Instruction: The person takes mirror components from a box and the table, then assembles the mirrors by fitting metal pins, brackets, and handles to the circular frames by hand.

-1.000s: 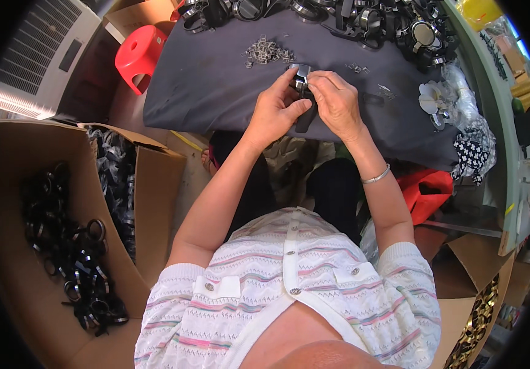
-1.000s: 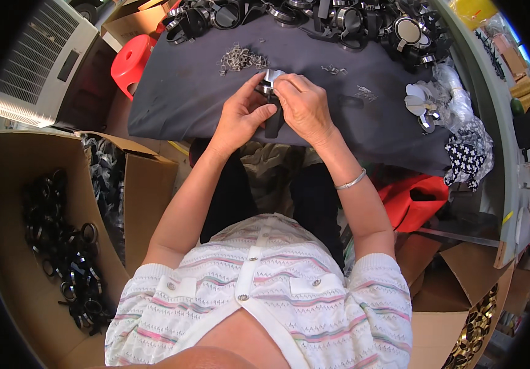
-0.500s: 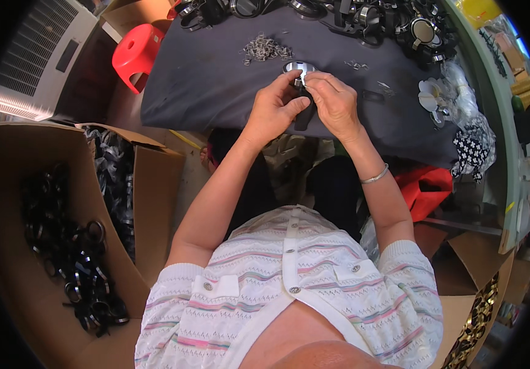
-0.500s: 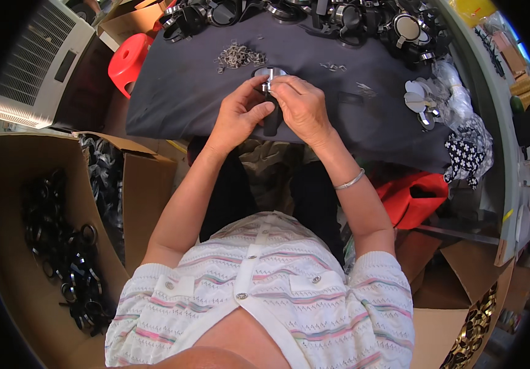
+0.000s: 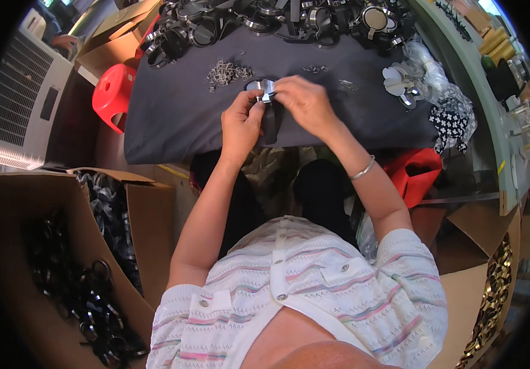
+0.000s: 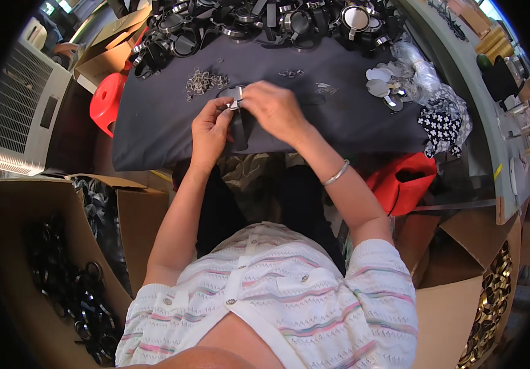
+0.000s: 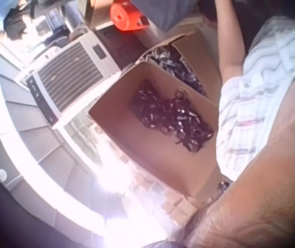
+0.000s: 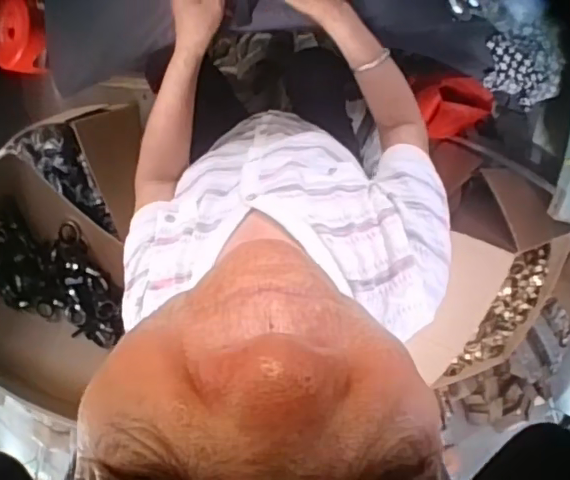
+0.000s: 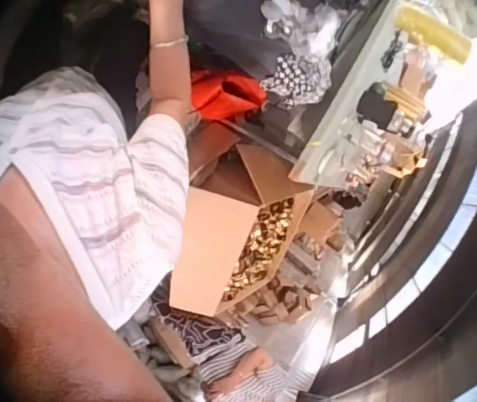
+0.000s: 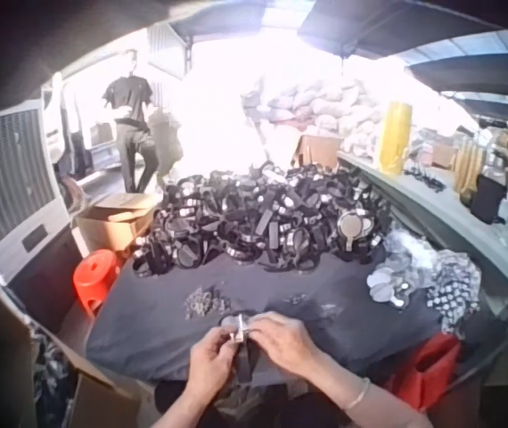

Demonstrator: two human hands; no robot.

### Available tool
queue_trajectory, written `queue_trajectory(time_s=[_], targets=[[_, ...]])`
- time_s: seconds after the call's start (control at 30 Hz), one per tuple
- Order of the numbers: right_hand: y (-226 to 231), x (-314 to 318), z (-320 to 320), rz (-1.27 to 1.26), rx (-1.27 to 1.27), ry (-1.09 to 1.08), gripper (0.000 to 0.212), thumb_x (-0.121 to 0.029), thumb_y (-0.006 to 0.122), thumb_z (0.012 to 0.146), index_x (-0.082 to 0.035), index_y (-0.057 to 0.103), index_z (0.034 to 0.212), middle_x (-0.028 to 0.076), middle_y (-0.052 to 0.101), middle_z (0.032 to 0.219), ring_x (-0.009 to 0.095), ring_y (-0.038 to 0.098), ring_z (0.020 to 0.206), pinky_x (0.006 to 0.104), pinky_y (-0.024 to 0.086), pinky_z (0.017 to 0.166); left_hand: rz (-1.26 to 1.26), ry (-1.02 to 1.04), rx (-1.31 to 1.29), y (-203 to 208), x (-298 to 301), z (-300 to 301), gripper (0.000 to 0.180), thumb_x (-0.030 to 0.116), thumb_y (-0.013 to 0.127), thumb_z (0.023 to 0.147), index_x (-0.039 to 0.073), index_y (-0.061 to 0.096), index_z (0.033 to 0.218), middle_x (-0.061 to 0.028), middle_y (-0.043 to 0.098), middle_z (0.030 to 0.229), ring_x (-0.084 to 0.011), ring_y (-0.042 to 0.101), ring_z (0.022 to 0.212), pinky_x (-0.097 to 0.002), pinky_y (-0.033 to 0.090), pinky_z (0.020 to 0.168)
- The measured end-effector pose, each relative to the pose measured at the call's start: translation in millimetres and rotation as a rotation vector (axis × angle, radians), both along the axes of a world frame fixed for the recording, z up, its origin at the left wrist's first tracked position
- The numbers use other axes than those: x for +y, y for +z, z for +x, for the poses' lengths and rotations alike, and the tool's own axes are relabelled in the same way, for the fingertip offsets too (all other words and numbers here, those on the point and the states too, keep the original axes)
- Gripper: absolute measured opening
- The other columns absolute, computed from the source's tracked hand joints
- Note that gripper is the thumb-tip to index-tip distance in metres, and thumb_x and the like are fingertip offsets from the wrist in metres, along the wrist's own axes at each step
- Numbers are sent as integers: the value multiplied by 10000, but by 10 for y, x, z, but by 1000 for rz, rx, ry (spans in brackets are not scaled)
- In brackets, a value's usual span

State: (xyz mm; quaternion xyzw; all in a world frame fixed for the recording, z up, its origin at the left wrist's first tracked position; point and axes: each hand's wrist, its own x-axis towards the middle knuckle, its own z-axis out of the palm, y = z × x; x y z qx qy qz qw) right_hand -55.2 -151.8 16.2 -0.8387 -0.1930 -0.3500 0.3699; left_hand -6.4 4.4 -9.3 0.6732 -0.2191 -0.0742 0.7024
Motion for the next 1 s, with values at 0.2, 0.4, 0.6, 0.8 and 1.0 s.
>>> queue_trajectory(time_s=[0.2, 0.4, 0.6, 0.8, 1.0], targets=[[23, -888, 92, -139, 174, -553, 96, -98, 597, 805, -65, 633, 887, 144, 604, 830, 330, 598, 783, 395, 483, 672, -11, 4, -9, 60, -15, -40, 156, 45, 536, 842, 16, 586, 987, -1, 543, 608, -49, 484, 456, -216, 407, 431], [-37, -1014, 138, -433, 359, -618, 120, -97, 594, 800, -60, 618, 911, 140, 588, 834, 352, 590, 777, 418, 472, 688, 10, 18, -18, 68, -9, -58, 156, 41, 530, 844, 17, 580, 990, 4, 542, 616, -42, 468, 459, -211, 406, 432], [-113, -1107, 161, -618, 364, -696, 97, -66, 544, 775, -48, 594, 855, 156, 581, 824, 355, 597, 768, 445, 474, 683, 4, 20, -4, 55, -9, -78, 154, 40, 526, 847, 14, 580, 989, 5, 545, 639, -36, 470, 479, -213, 415, 435], [-35, -1297, 216, -552, 320, -535, 135, -34, 530, 760, -27, 598, 876, 152, 602, 774, 319, 612, 733, 419, 490, 652, 7, 5, -10, 55, -32, -19, 155, 40, 531, 847, 15, 581, 991, 1, 548, 657, -36, 465, 477, -214, 418, 433], [122, -1226, 309, 153, 650, -301, 71, -8, 511, 817, -25, 570, 853, 53, 560, 663, 139, 575, 563, 282, 460, 496, 35, -5, -10, 82, 15, 61, 169, 55, 498, 871, 47, 586, 1014, 31, 512, 694, -22, 428, 518, -183, 407, 436]])
